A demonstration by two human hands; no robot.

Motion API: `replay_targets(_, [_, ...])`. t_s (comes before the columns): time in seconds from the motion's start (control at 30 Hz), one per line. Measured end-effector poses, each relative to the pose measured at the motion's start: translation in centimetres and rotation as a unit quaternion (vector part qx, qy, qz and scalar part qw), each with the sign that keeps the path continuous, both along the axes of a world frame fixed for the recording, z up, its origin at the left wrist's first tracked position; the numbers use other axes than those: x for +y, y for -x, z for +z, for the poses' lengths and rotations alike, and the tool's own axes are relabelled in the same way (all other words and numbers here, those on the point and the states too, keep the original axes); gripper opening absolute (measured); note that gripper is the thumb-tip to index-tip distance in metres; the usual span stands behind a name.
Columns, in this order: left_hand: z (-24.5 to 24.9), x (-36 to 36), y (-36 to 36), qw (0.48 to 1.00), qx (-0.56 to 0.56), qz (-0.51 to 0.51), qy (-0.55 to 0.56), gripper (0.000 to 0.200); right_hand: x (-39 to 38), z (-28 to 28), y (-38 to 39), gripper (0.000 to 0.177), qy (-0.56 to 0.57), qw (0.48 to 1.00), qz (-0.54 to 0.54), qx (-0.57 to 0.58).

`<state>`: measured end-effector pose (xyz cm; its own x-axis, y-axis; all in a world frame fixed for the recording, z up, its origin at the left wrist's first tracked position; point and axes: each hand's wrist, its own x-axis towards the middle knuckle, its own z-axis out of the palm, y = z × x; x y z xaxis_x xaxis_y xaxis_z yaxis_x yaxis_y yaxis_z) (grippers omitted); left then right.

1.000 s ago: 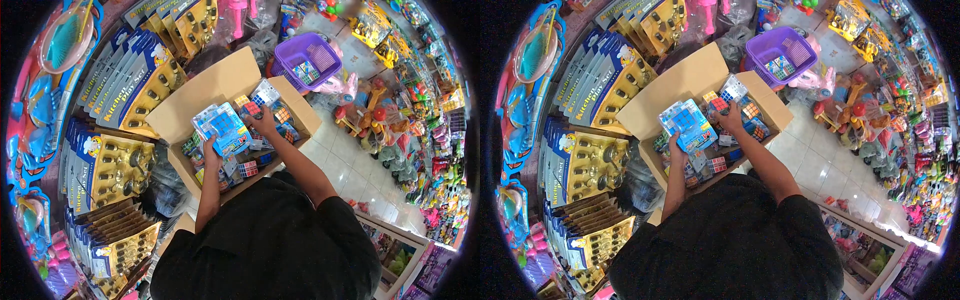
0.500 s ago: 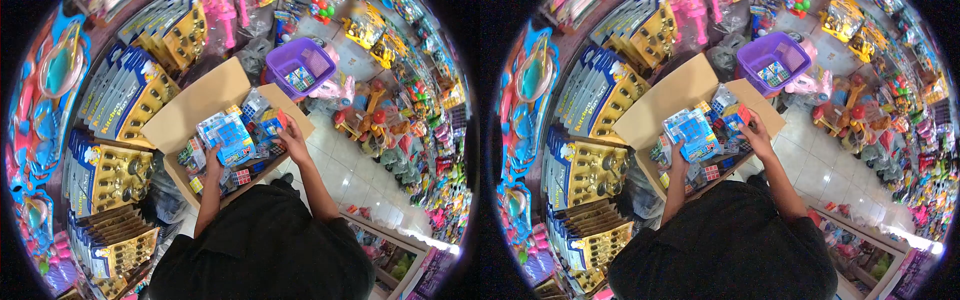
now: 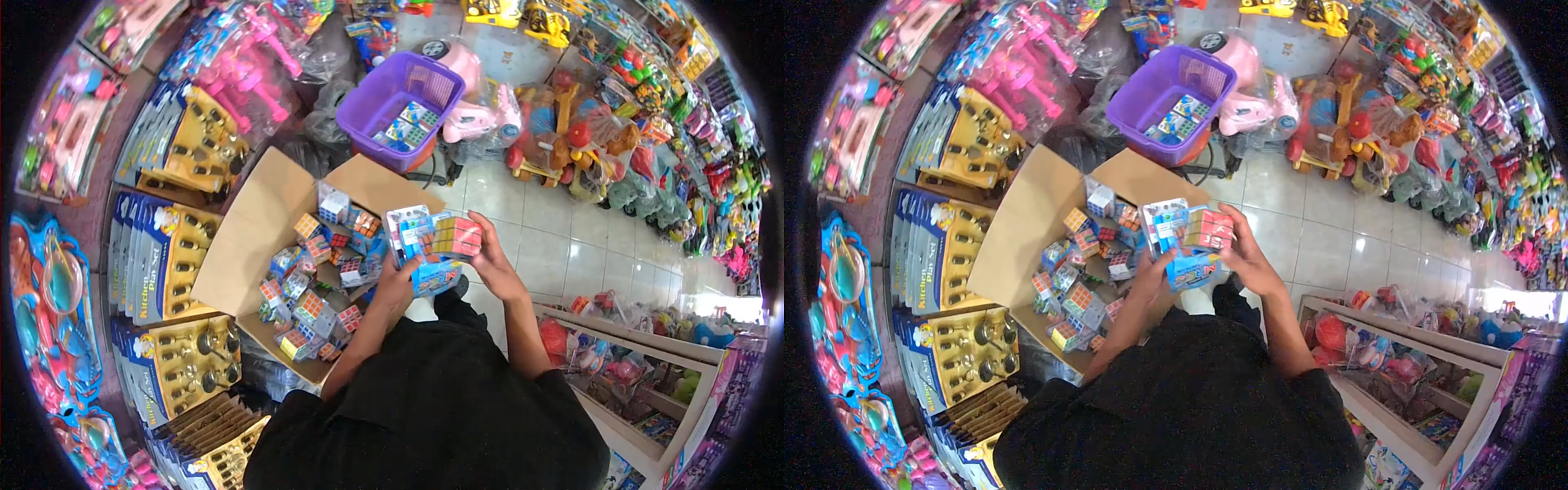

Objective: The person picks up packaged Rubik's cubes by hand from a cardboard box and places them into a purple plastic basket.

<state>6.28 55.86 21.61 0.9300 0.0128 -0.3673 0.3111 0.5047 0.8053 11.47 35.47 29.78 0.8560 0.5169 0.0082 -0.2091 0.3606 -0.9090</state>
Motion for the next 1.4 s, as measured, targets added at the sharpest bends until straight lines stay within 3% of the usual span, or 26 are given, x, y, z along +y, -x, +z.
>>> replay_targets(0.07, [0.0, -3.6, -1.2, 0.999, -0.024, -0.007, 0.029, 0.042, -3.0, -1.5, -0.4, 0.059, 0.000, 0.999, -0.041, 0.020])
replay_targets(0.13, [-1.0, -6.0, -3.0, 0.997, -0.023, -0.067, -0.012, 0.048, -5.8, -2.0, -1.0, 0.058, 0.063, 0.993, -0.098, 0.022])
replay_targets(0.17, [-1.4, -7.3, -3.5, 0.995, -0.029, -0.086, -0.049, 0.049, -7.2, -2.0, -1.1, 0.061, 0.038, 0.991, -0.112, 0.055])
replay_targets(0.33, [0.1, -13.5, -6.5, 0.988, -0.029, -0.113, -0.103, 0.056, -14.3, -3.5, -2.7, 0.064, 0.019, 0.991, -0.123, 0.053])
replay_targets(0.4, [-1.4, -15.0, -8.0, 0.987, -0.028, -0.129, -0.086, 0.057, -16.5, -4.0, -3.7, 0.065, 0.036, 0.991, -0.118, 0.054])
replay_targets(0.53, [-1.0, -17.7, -9.8, 0.990, -0.023, -0.132, -0.037, 0.058, -19.1, -3.1, -5.2, 0.087, -0.003, 0.990, -0.088, 0.112])
replay_targets(0.6, [-0.5, -18.5, -11.0, 0.992, -0.012, -0.120, -0.035, 0.058, -20.2, -3.4, -6.3, 0.087, -0.002, 0.992, -0.061, 0.108])
replay_targets(0.9, [-0.7, -18.4, -16.2, 0.997, 0.046, -0.043, -0.044, 0.052, -20.2, -6.8, -13.2, 0.074, -0.053, 0.982, -0.029, 0.181])
replay_targets(1.07, [-3.3, -16.8, -21.9, 0.996, 0.049, -0.069, -0.019, 0.049, -19.3, -6.3, -19.5, 0.071, -0.009, 0.989, -0.006, 0.150])
replay_targets(1.2, [-1.3, -15.9, -28.2, 0.997, 0.028, -0.071, -0.014, 0.049, -18.7, -5.9, -25.2, 0.068, 0.003, 0.986, 0.009, 0.166])
replay_targets(1.33, [0.2, -14.1, -33.9, 0.990, 0.022, -0.014, -0.140, 0.057, -16.9, -6.9, -32.0, 0.064, -0.021, 0.988, 0.036, 0.150])
replay_targets(1.4, [-0.8, -12.9, -36.3, 0.995, 0.003, -0.004, -0.099, 0.058, -15.8, -7.5, -35.4, 0.064, -0.022, 0.988, 0.041, 0.145])
